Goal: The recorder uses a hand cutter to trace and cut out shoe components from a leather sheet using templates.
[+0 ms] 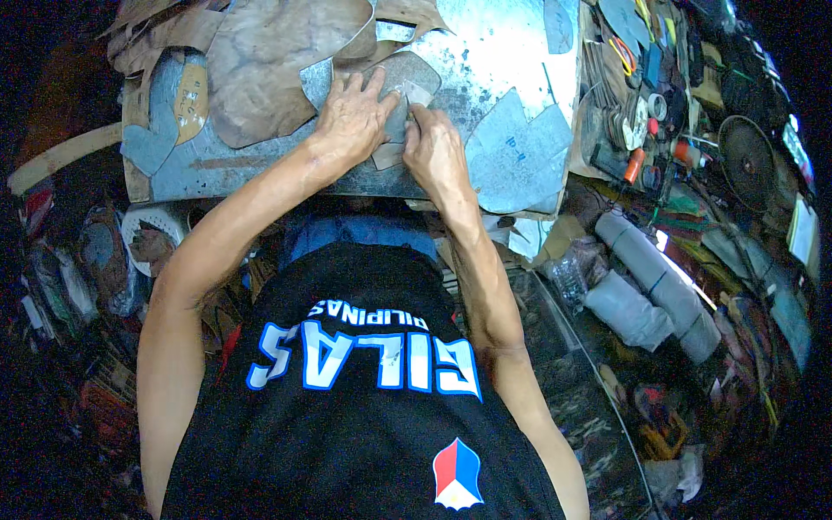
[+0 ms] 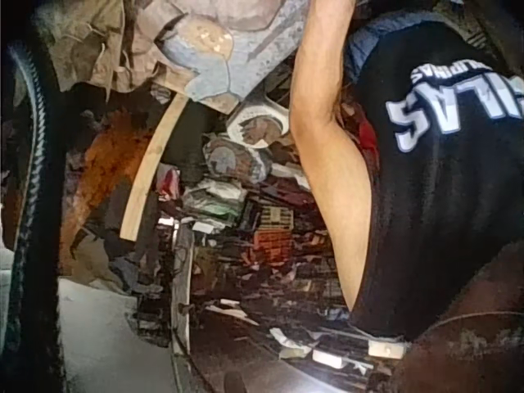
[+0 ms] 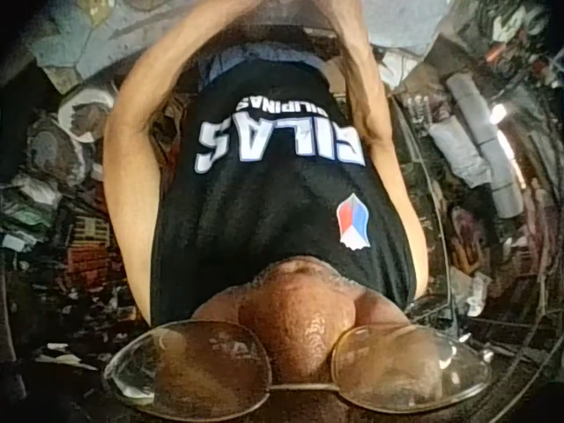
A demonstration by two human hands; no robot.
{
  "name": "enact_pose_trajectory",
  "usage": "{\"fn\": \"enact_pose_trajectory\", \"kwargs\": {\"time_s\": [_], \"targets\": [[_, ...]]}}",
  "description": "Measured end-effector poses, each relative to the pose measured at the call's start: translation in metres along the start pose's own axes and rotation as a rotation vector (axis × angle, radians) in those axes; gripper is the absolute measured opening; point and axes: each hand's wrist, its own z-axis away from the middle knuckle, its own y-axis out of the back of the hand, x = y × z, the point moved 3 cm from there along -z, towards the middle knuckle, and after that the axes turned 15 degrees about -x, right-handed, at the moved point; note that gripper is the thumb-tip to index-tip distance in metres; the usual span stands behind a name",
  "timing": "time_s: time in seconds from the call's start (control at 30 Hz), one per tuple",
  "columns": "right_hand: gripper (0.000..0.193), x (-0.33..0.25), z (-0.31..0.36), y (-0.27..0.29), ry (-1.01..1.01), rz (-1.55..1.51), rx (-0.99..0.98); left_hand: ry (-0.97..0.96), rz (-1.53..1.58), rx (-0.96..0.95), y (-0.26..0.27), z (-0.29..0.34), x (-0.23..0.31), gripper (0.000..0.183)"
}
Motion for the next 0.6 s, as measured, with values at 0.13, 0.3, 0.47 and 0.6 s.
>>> {"fn": "enact_pose_trajectory", "kwargs": {"time_s": [0.13,0.3,0.47,0.6], "targets": [[0.029,0.0,0.021,-0.007,-0.05,0.018,-0.015,-0.013,0.006,-0.042,0.002,0.001,-0.001,0.063],[0.03,-0.002,0.037,-0.018,-0.128,-0.081,0.033,-0.02,0.02,-0.066,0.005,-0.003,0.0,0.063],[0.028,-0.008,0.051,-0.033,-0.118,-0.142,0.089,-0.023,-0.003,-0.036,0.005,-0.003,-0.002,0.061],[0.028,-0.011,0.065,-0.043,-0.141,-0.157,0.111,-0.041,0.007,-0.061,0.007,-0.004,-0.002,0.06]]}}
